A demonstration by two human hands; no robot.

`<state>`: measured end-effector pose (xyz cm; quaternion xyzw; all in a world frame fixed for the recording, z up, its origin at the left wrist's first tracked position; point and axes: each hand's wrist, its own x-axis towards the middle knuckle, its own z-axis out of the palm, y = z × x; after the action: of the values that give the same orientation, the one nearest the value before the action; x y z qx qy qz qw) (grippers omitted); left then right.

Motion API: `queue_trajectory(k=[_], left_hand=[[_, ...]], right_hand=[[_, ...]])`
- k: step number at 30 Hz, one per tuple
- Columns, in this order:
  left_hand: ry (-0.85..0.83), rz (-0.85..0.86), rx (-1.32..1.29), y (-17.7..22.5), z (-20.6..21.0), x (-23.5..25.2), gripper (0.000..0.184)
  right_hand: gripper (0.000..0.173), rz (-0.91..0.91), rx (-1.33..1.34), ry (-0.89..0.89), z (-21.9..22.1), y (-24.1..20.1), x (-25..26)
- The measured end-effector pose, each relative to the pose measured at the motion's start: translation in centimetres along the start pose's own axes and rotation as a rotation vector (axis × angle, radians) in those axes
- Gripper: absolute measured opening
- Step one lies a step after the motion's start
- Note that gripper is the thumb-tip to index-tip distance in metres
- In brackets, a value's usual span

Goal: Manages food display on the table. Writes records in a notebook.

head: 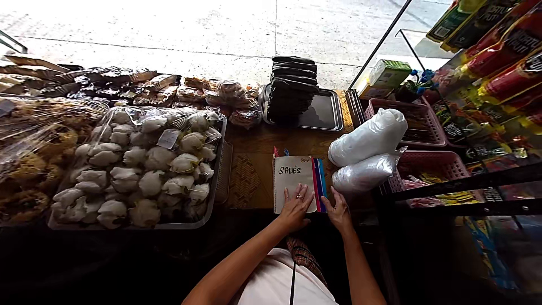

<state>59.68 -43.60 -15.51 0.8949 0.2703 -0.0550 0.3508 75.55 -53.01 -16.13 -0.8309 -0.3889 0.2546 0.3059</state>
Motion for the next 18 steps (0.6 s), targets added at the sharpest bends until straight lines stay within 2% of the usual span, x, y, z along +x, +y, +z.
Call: queue_trajectory(k=[2, 3, 4, 6, 8, 11, 18], left_hand=[[0.189, -0.05, -0.124, -1.7, -0.7, -1.6, 0.103], [0.203, -0.124, -0.124, -2.9, -1.0, -2.4, 0.109], [0.159, -0.207, -0.108, -3.8, -1.2, -3.0, 0.113], [0.073, -0.283, -0.08, -4.8, -1.0, -3.8, 0.105], [0.067, -0.28, -0.076, -4.6, -0.8, -3.6, 0.092], [0.051, -0.249, -0.037, -4.0, -1.5, -2.3, 0.082], [-0.055, -0.26, 0.045, -4.9, -4.4, 0.5, 0.085]], right_hand=[[0.061, 0.038, 0.05, 0.009, 1.1, 0.5, -0.5], [0.056, 0.051, 0.085, 0.03, 1.6, 0.7, -0.7], [0.052, 0.064, 0.108, 0.046, 1.9, 0.8, -0.8], [0.046, 0.087, 0.098, 0.059, 1.9, 0.6, -0.8], [0.042, 0.101, 0.068, 0.062, 1.7, -0.1, -0.5], [0.04, 0.096, 0.022, 0.05, 1.7, -0.9, 0.3], [0.041, 0.118, -0.074, 0.035, 2.3, -2.3, 2.9]])
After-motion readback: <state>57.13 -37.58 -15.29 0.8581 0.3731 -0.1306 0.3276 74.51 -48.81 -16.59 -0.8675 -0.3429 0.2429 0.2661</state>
